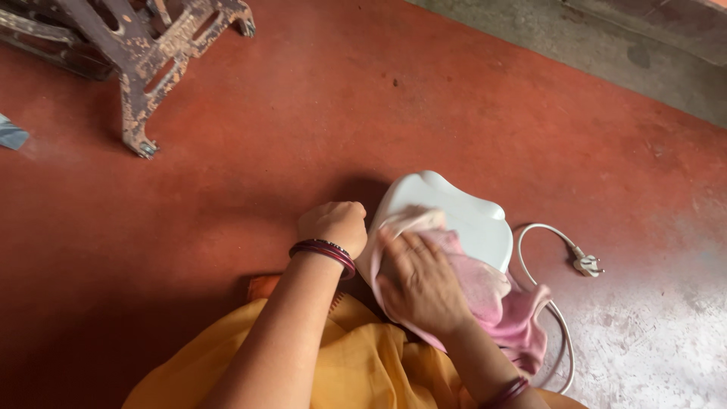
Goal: The person cleans a white sandwich maker using a pink cloth. They wipe the exterior casing, open the lid to clean the black grill plates inside, and then wipe the hinge area.
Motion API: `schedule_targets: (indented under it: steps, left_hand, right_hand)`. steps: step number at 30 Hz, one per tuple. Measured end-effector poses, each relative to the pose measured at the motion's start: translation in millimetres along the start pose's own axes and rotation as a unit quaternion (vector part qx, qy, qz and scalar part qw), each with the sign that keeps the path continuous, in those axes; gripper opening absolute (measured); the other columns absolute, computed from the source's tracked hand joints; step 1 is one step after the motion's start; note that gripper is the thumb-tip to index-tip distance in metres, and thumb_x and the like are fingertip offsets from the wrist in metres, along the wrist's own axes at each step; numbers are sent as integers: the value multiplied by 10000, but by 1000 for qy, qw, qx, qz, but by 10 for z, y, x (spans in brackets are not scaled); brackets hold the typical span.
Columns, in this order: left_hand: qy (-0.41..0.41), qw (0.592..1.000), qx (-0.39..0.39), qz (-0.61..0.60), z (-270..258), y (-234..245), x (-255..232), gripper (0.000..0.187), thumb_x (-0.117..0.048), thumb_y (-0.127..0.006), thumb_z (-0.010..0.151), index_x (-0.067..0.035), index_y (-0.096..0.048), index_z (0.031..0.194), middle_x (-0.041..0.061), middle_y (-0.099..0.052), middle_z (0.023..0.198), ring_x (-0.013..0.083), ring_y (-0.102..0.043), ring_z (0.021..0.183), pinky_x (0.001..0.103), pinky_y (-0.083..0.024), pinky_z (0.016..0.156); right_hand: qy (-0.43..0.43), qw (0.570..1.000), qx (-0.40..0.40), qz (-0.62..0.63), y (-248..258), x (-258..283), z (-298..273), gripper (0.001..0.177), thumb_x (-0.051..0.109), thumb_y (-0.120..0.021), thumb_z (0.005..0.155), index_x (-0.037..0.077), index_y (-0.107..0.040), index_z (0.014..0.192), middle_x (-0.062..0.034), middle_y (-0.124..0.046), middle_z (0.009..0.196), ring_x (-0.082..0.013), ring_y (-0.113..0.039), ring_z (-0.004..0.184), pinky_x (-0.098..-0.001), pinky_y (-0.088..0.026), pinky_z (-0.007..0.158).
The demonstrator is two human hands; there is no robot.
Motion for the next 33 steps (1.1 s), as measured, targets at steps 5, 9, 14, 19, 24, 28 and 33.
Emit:
schedule_targets:
  steps: [5, 9, 14, 19, 24, 28, 33]
  left_hand:
    - [2, 998, -20, -51, 1, 82, 7, 249, -176, -515, 958, -126, -748, 1028, 144, -726, 1099, 359, -674, 1082, 481, -546, 904]
    - [-3, 997, -13, -70, 21, 111, 3, 240, -176, -545, 928, -120, -767, 1000, 142, -731, 1097, 356, -676, 1083, 489, -543, 908]
    - [4, 997, -16, -76, 26, 165, 58, 244, -156, -562, 911, -104, -784, 997, 170, -739, 1069, 366, -700, 1038, 483, -562, 884]
    - [10, 996, -29, -87, 4, 217, 71, 252, -124, -549, 898, -103, -781, 994, 176, -734, 1057, 367, -701, 1026, 485, -567, 866]
    - [5, 995, -15, -98, 10, 197, 20, 268, -135, -527, 921, -95, -767, 1033, 169, -737, 1076, 358, -705, 1033, 479, -571, 869]
    - [2, 993, -28, -115, 26, 194, 1, 283, -116, -515, 916, -91, -773, 1029, 169, -735, 1084, 358, -698, 1049, 481, -565, 879]
    - [-8, 992, -25, -120, 58, 118, -36, 274, -128, -526, 903, -83, -755, 1045, 167, -735, 1082, 350, -698, 1053, 483, -564, 882]
  right_hand:
    - [-76, 994, -38, -70, -18, -80, 248, 700, 262, -626, 905, -49, -379, 1482, -239, -555, 1402, -423, -508, 1300, -526, -332, 1109]
    - [59, 996, -19, -70, -212, 329, 153, 641, 248, -640, 882, -58, -459, 1415, -224, -569, 1385, -420, -514, 1295, -531, -352, 1131]
    - [145, 988, 32, -41, -265, 281, 185, 457, 236, -692, 855, -39, -609, 1211, -197, -633, 1242, -376, -576, 1210, -491, -424, 1072]
    - [114, 993, -11, -10, -22, -206, 616, 308, 203, -696, 841, 55, -675, 1111, -141, -667, 1089, -348, -616, 1074, -474, -445, 1028]
    - [29, 998, 34, -53, -190, -304, 701, 443, 250, -693, 823, 37, -631, 1207, -165, -643, 1217, -369, -548, 1238, -481, -391, 1104]
    - [42, 994, 82, -58, -384, 52, 400, 642, 298, -693, 732, 7, -580, 1293, -214, -591, 1289, -409, -455, 1316, -522, -302, 1158]
    - [81, 988, 49, -124, -381, 272, 204, 700, 413, -642, 841, 27, -507, 1409, -203, -512, 1456, -395, -392, 1413, -547, -235, 1194]
Point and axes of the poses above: each hand's wrist, its own z-axis towards the middle knuckle, its own y-axis out of the back of the hand, x = y × z, the point moved 8 cm from there along z, towards the middle knuckle
